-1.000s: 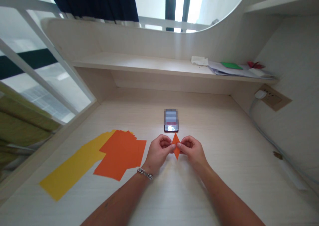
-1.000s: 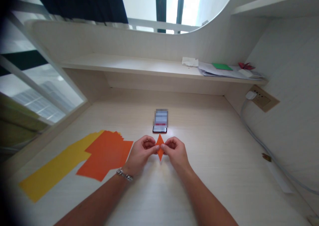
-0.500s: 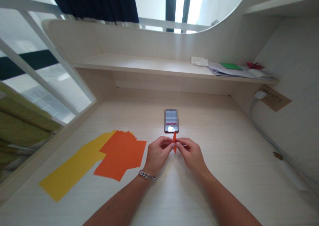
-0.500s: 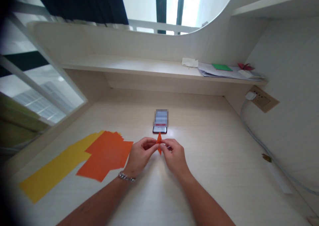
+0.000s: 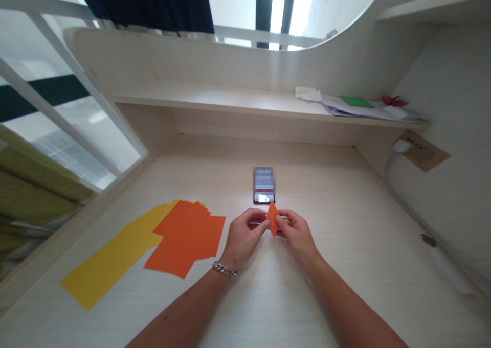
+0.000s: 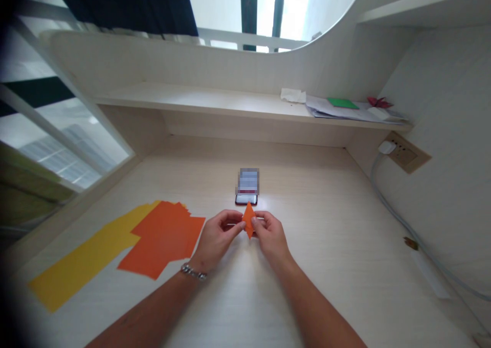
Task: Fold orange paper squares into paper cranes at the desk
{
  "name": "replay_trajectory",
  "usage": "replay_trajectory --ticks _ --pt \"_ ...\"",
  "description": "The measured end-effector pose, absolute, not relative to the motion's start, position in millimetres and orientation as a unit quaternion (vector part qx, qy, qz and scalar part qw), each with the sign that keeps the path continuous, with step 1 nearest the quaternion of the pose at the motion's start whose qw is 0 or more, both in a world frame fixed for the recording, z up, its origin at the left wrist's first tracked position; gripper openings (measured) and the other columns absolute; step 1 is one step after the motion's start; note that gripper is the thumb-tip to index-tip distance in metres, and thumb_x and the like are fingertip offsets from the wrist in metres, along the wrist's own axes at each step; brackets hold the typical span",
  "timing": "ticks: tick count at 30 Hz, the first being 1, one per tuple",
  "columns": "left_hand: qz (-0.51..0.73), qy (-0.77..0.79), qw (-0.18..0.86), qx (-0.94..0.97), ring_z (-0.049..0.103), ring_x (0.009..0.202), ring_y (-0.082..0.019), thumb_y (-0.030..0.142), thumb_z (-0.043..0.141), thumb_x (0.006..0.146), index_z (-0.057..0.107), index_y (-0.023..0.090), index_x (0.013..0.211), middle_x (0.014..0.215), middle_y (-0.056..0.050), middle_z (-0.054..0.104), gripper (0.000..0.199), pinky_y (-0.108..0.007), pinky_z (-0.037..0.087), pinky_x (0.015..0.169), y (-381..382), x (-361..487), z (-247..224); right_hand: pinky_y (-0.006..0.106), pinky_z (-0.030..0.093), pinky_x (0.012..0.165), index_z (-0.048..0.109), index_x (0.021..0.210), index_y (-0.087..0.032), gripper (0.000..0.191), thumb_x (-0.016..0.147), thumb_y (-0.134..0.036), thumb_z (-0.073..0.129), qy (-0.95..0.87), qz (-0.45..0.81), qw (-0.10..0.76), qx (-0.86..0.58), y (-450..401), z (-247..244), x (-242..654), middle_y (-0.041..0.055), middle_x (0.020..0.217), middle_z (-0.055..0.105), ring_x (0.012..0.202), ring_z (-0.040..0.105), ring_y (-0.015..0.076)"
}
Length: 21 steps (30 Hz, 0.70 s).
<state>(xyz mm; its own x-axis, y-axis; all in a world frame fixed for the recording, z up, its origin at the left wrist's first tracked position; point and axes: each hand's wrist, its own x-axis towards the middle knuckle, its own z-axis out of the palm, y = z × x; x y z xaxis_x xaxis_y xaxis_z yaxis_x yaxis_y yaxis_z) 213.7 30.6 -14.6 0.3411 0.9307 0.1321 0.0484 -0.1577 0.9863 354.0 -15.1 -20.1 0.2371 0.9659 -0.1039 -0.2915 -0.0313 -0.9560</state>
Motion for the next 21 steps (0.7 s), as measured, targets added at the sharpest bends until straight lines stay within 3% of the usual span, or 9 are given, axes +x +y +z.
replay_trajectory --ticks 5,10,15,21 --pt "0.427 0.374 0.549 0.613 0.066 0.081 -0.020 0.026 0.068 0.073 0.068 0.015 0.085 0.086 -0.007 0.071 0.016 -0.031 0.053 0.076 31.4 213.4 -16.9 0.035 0.054 0.073 0.070 0.090 -0.015 0.025 0.073 -0.034 0.068 -0.368 0.472 0.607 -0.523 -15.9 -21.3 356.3 0.0089 0.089 0.072 0.078 0.067 0.0223" --pt "0.422 0.353 0.589 0.592 0.066 0.082 -0.020 0.025 0.070 0.072 0.066 0.015 0.088 0.089 -0.008 0.070 0.019 -0.032 0.053 0.077 32.1 213.7 -17.1 0.035 0.057 0.066 0.065 0.103 -0.018 0.034 0.072 -0.030 0.070 -0.355 0.466 0.637 -0.501 -18.0 -19.3 355.9 0.0060 0.081 0.073 0.073 0.068 0.0212" --pt "0.435 0.340 0.612 0.567 0.066 0.081 -0.018 0.023 0.073 0.069 0.064 0.015 0.093 0.090 -0.007 0.069 0.027 -0.031 0.053 0.077 32.3 213.7 -17.3 0.034 0.057 0.065 0.066 0.097 -0.017 0.030 0.070 -0.029 0.072 -0.349 0.465 0.645 -0.496 -18.3 -16.0 354.2 0.0069 0.082 0.073 0.073 0.068 0.0212" --pt "0.423 0.346 0.618 0.565 0.065 0.081 -0.019 0.023 0.071 0.070 0.067 0.015 0.087 0.089 -0.008 0.070 0.020 -0.030 0.053 0.076 33.9 212.6 -18.6 0.035 0.057 0.063 0.065 0.093 -0.017 0.030 0.067 -0.029 0.075 -0.338 0.479 0.645 -0.490 -17.7 -17.5 354.6 0.0069 0.081 0.074 0.071 0.069 0.0215"
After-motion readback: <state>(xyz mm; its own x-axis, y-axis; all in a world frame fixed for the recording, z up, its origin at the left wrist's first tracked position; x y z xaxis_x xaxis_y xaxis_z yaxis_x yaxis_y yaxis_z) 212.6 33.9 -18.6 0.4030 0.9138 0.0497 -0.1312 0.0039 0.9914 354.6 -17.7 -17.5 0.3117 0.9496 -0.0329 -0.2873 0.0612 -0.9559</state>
